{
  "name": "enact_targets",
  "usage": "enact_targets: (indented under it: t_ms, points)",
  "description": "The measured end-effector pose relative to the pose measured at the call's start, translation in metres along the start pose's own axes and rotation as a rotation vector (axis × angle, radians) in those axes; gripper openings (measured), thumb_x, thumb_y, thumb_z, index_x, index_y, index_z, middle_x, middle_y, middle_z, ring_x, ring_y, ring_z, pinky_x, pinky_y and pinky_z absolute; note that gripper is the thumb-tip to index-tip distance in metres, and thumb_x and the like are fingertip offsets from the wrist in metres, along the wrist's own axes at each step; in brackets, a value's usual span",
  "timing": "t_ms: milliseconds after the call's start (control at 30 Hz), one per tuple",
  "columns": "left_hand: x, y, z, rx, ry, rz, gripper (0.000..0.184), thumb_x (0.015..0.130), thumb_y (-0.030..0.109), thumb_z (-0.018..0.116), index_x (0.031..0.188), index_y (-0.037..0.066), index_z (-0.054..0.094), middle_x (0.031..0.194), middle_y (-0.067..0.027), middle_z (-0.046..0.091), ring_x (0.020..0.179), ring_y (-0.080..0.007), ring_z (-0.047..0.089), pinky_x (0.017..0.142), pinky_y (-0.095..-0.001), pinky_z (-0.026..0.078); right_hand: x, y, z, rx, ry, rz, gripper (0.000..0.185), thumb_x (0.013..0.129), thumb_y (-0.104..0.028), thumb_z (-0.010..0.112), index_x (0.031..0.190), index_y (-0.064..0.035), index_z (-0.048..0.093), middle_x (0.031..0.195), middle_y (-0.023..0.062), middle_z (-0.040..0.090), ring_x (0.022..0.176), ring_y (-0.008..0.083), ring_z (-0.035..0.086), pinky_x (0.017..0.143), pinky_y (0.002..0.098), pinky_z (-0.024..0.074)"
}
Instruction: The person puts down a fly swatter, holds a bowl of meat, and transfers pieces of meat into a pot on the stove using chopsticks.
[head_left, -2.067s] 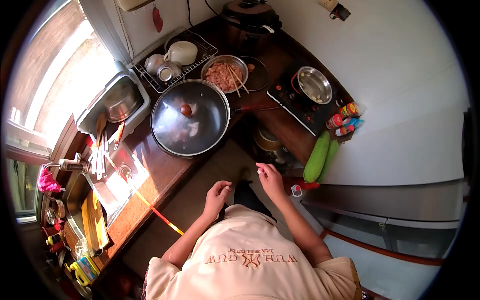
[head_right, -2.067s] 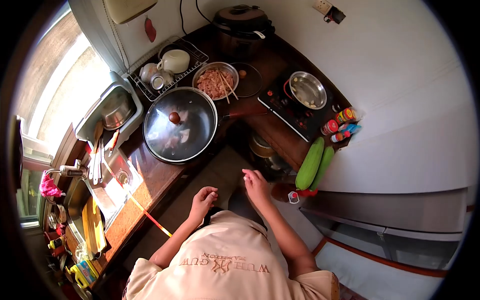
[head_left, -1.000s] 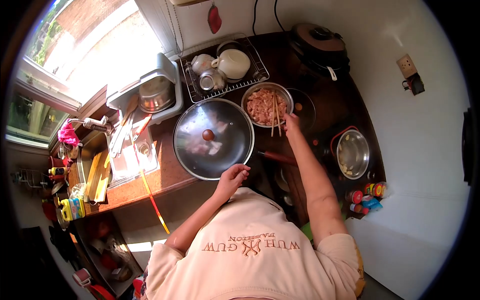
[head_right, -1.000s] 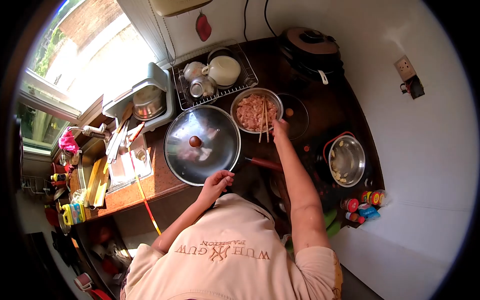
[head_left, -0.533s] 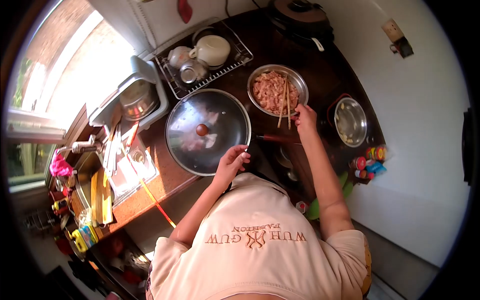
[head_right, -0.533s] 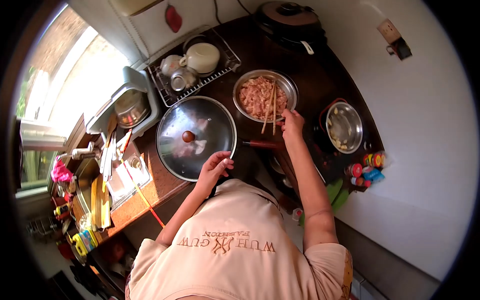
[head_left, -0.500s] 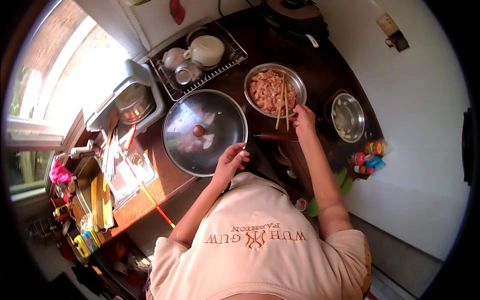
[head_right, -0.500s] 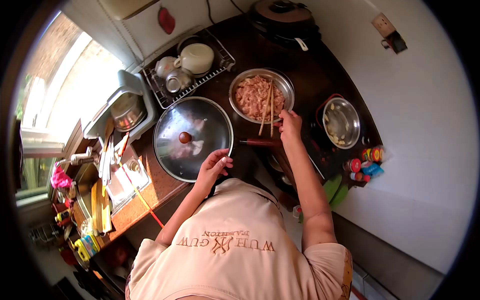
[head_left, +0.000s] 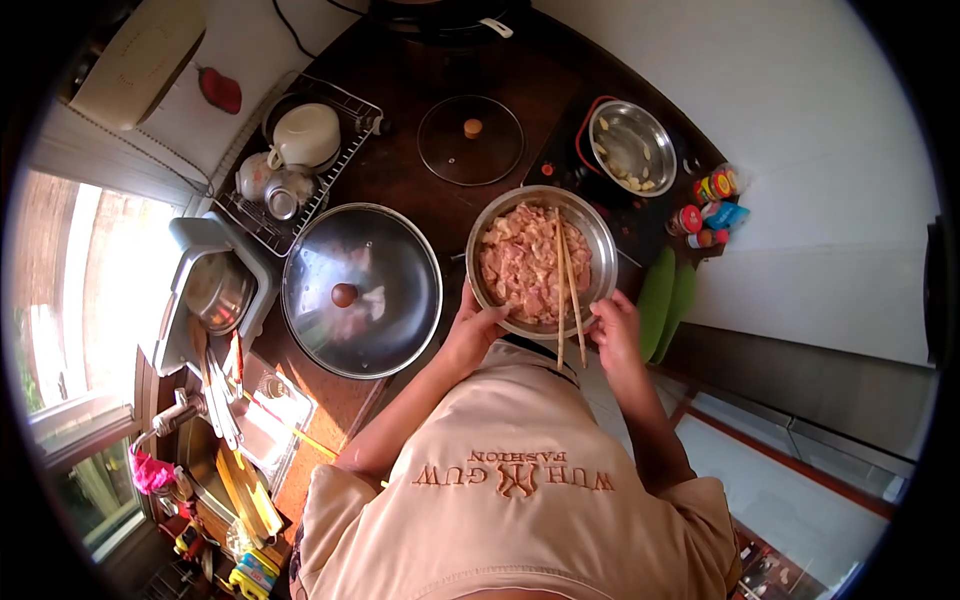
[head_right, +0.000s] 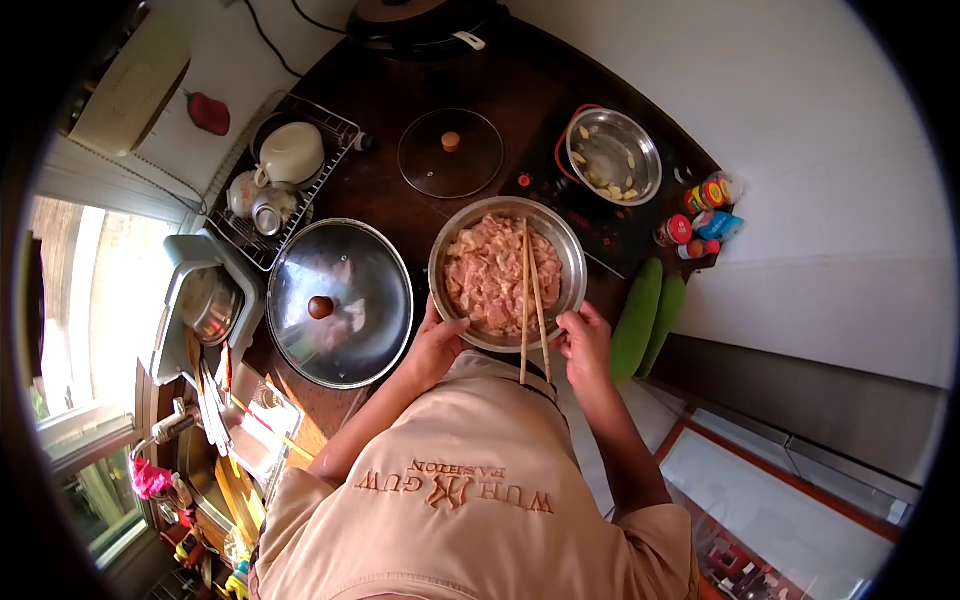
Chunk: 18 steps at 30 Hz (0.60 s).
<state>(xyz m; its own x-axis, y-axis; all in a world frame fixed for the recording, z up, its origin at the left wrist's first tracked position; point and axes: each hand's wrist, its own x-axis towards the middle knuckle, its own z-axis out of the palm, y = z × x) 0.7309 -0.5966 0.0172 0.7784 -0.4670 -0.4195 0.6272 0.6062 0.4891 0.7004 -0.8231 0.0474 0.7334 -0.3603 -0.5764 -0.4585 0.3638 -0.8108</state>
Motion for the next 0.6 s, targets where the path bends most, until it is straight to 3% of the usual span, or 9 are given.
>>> enact_targets:
  t_ms: [33, 133, 267, 300, 433, 500, 533, 600]
  points:
    - [0.001, -0.003, 0.005, -0.013, -0.009, -0.04, 0.081, 0.082, -0.006, 0.052, 0.148, 0.024, 0.016, 0.142, -0.0058, 0.038, 0.126, -0.0241, 0.045, 0.095, -0.042, 0.048, -0.007, 0.004, -0.011, 0.002, 0.04, 0.005, 0.012, 0.077, -0.003, 0.056, 0.088, -0.0076, 0.06, 0.071, -0.004, 0.051, 0.046, 0.0062, 0.049, 0.035, 0.0177, 0.0258]
    - [0.005, -0.017, 0.015, 0.086, -0.069, -0.133, 0.086, 0.079, -0.009, 0.05, 0.149, 0.028, 0.015, 0.143, -0.0055, 0.037, 0.126, -0.0233, 0.045, 0.094, -0.0406, 0.049, -0.025, 0.019, -0.045, 0.036, 0.077, -0.014, 0.016, 0.078, -0.003, 0.055, 0.093, -0.0088, 0.061, 0.071, -0.0042, 0.053, 0.048, 0.0052, 0.049, 0.036, 0.0175, 0.027]
    - [0.015, -0.037, 0.015, 0.024, -0.136, -0.27, 0.091, 0.076, -0.012, 0.047, 0.148, 0.035, 0.015, 0.142, -0.0059, 0.036, 0.122, -0.0287, 0.048, 0.083, -0.0477, 0.056, -0.052, 0.04, -0.067, 0.033, 0.115, -0.036, 0.017, 0.081, -0.006, 0.056, 0.098, -0.0088, 0.06, 0.074, -0.0037, 0.055, 0.05, 0.0043, 0.05, 0.039, 0.0174, 0.0306]
    - [0.017, -0.037, 0.017, 0.074, -0.138, -0.308, 0.092, 0.075, -0.012, 0.045, 0.147, 0.037, 0.016, 0.142, -0.007, 0.036, 0.117, -0.0319, 0.051, 0.074, -0.049, 0.06, -0.057, 0.042, -0.072, -0.026, 0.061, -0.067, 0.017, 0.086, -0.009, 0.058, 0.103, -0.0074, 0.058, 0.078, -0.0025, 0.056, 0.053, 0.0052, 0.053, 0.039, 0.0184, 0.0329]
    - [0.023, -0.045, 0.02, 0.058, -0.091, -0.421, 0.092, 0.074, -0.012, 0.044, 0.147, 0.037, 0.017, 0.143, -0.0082, 0.035, 0.113, -0.0326, 0.054, 0.07, -0.0468, 0.061, -0.073, 0.053, -0.095, -0.213, 0.12, -0.051, 0.028, 0.089, -0.008, 0.057, 0.116, -0.004, 0.053, 0.081, 0.0018, 0.057, 0.059, 0.0117, 0.058, 0.045, 0.0239, 0.0428]
    - [0.028, -0.051, 0.02, 0.111, -0.079, -0.424, 0.092, 0.074, -0.011, 0.044, 0.147, 0.036, 0.016, 0.143, -0.0091, 0.035, 0.11, -0.0324, 0.056, 0.069, -0.047, 0.061, -0.084, 0.052, -0.104, -0.95, 0.387, -0.555, 0.044, 0.087, -0.002, 0.052, 0.131, -0.0103, 0.05, 0.101, 0.0087, 0.059, 0.084, 0.0211, 0.061, 0.062, 0.0294, 0.0493]
    - [0.031, -0.054, 0.02, 0.117, -0.076, -0.435, 0.092, 0.074, -0.011, 0.044, 0.147, 0.036, 0.016, 0.143, -0.0091, 0.035, 0.11, -0.0324, 0.056, 0.069, -0.047, 0.061, -0.087, 0.048, -0.106, -0.944, 0.392, -0.544, 0.044, 0.087, -0.002, 0.052, 0.131, -0.0103, 0.05, 0.101, 0.0087, 0.059, 0.084, 0.0211, 0.061, 0.062, 0.0294, 0.0493]
    - [0.036, -0.059, 0.021, 0.175, -0.137, -0.358, 0.092, 0.074, -0.012, 0.043, 0.148, 0.035, 0.015, 0.142, -0.0093, 0.037, 0.11, -0.0326, 0.056, 0.068, -0.0467, 0.061, -0.085, 0.033, -0.109, -1.397, 0.224, -0.939, 0.06, 0.08, 0.004, 0.053, 0.135, -0.0207, 0.049, 0.121, 0.0124, 0.052, 0.106, 0.0312, 0.052, 0.077, 0.0382, 0.0481]
